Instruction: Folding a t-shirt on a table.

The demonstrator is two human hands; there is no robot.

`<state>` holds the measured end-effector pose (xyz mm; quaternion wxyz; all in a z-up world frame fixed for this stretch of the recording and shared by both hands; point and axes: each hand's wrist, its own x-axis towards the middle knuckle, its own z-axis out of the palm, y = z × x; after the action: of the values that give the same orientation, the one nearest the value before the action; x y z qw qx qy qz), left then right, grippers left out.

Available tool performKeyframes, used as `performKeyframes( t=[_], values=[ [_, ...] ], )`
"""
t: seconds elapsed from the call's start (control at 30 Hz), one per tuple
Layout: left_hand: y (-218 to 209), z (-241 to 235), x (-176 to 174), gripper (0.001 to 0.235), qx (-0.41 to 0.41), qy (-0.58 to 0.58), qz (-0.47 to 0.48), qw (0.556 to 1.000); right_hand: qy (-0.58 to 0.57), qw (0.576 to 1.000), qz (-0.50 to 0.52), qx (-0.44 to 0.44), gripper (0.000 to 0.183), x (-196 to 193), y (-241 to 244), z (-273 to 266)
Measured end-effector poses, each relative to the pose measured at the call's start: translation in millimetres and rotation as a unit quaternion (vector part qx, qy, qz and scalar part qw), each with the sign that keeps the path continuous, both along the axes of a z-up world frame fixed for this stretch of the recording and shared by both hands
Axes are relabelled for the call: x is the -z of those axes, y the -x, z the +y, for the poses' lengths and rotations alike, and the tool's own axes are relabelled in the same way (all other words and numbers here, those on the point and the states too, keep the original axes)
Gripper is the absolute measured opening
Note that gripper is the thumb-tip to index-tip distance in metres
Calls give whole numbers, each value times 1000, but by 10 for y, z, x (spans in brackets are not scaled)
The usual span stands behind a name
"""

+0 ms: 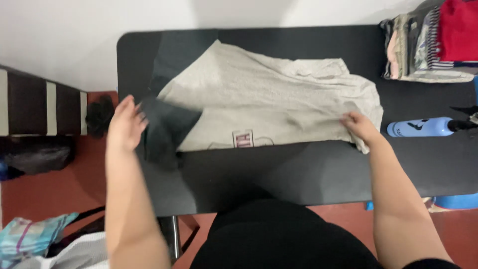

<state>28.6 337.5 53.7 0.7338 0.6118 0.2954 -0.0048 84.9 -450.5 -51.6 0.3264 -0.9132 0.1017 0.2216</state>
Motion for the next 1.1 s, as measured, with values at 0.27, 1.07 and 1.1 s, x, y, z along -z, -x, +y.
performKeyframes(
  t=[0.27,1.07,1.1],
  values=[
    [332,-426,505,23,-42,-576,-179,797,329,895,-295,-60,44,54,374,1123],
    [605,-385,0,32,262,-545,100,790,116,924,-358,64,34,-56,1014,2408],
    [534,-486,-66,28,198,-411,58,888,-14,976,-210,63,26,-385,1045,2997]
  ],
)
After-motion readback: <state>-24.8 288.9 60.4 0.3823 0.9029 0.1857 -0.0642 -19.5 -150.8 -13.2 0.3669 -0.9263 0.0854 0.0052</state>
